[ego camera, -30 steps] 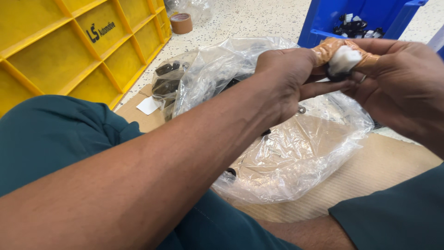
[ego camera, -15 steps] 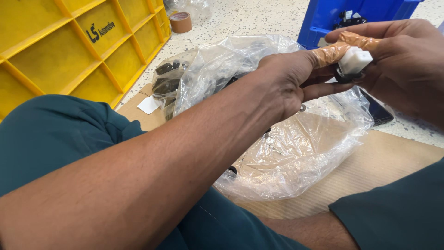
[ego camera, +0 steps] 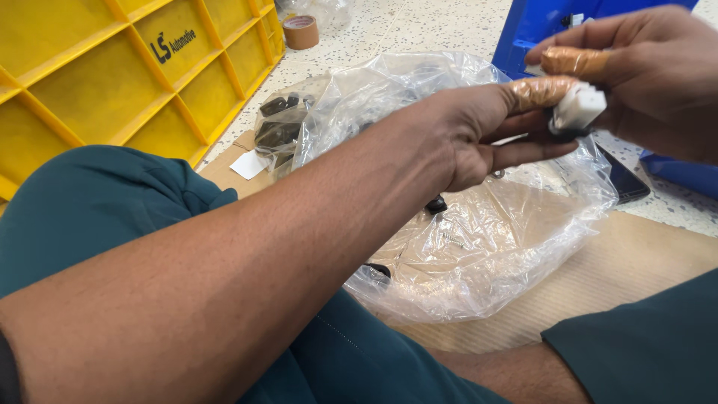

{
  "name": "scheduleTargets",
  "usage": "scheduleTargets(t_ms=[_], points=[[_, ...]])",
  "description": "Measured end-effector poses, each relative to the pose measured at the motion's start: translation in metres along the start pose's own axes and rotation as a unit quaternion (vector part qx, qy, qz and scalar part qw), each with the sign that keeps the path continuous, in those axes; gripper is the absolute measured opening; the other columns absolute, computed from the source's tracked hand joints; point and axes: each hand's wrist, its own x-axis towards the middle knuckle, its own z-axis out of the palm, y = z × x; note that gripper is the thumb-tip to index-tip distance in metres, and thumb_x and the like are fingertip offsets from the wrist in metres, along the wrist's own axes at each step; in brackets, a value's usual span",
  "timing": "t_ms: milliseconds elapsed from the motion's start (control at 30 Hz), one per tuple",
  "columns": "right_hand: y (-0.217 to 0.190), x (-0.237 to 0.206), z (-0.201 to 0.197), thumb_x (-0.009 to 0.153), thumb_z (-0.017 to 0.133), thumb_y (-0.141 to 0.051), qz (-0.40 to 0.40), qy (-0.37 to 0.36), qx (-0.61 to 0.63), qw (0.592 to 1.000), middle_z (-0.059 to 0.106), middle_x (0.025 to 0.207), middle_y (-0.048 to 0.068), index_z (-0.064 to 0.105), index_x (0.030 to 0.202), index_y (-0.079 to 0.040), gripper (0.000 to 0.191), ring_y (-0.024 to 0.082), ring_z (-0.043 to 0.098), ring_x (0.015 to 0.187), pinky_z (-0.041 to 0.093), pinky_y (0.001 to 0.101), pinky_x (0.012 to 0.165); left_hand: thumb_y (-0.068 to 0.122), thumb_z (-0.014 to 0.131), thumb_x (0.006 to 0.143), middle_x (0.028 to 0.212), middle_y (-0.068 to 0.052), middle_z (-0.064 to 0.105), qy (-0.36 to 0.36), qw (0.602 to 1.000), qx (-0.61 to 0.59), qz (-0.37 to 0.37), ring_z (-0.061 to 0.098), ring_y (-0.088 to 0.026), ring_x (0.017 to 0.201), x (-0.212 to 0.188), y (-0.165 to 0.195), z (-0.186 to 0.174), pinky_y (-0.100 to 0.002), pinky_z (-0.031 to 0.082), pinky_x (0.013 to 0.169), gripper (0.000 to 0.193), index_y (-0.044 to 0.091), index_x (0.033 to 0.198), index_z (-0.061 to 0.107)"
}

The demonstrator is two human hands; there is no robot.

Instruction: The person sits on the floor and assembles small plastic parts by hand, fitting white plastic pieces onto black bracket components picked from a plastic-lined bag. Assembled parts are placed into blue bins, and the person occasionally reaches into the bins to rearrange or retrieve parts.

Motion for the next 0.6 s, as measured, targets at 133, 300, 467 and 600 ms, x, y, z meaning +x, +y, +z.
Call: scheduleTargets(t_ms=[133, 300, 467, 600], points=[[0.017, 0.005, -0.004, 0.112, 0.039, -0.036, 0.039, -0.084, 0.028, 0.995, 0.072, 0.113, 0.015, 0.067, 0.129, 0.0, 0.048, 0.018, 0.068, 0.095, 0.057, 0.0368, 0.081, 0.019, 0.073, 0.089, 0.099, -0.015, 0.072, 0.036, 0.999, 0.037, 0.003, 0.075, -0.022, 0.089, -0.007, -0.003, -0.003, -0.028, 0.069, 0.074, 0.03, -0.003, 0.108, 0.067], [0.029, -0.006, -0.004, 0.112, 0.052, -0.017, 0.097, -0.037, 0.321, 0.941, 0.063, 0.107, 0.006, 0.059, 0.126, 0.003, 0.025, 0.005, 0.062, 0.092, 0.055, 0.0181, 0.087, 0.046, 0.072, 0.101, 0.106, -0.016, 0.066, 0.114, 0.99, -0.078, 0.019, 0.071, -0.017, 0.086, -0.02, 0.01, 0.001, -0.021, 0.065, 0.073, 0.057, -0.009, 0.115, 0.064], [0.02, -0.028, 0.019, 0.109, 0.046, -0.017, 0.123, 0.031, 0.31, 0.942, 0.06, 0.111, 0.008, 0.056, 0.125, 0.001, 0.027, 0.01, 0.061, 0.098, 0.057, 0.0226, 0.092, 0.006, 0.068, 0.093, 0.106, -0.017, 0.068, 0.16, 0.983, 0.039, 0.078, 0.071, -0.016, 0.077, -0.031, -0.003, 0.024, -0.021, 0.064, 0.069, 0.031, -0.001, 0.122, 0.057], [0.012, -0.043, 0.035, 0.111, 0.047, -0.023, 0.093, 0.025, 0.243, 0.965, 0.06, 0.11, 0.006, 0.059, 0.126, -0.002, 0.029, 0.013, 0.059, 0.096, 0.055, 0.0286, 0.087, -0.004, 0.063, 0.089, 0.104, -0.015, 0.07, 0.268, 0.959, 0.048, 0.08, 0.068, -0.013, 0.07, -0.034, -0.008, 0.023, -0.021, 0.059, 0.06, 0.032, 0.001, 0.122, 0.062]])
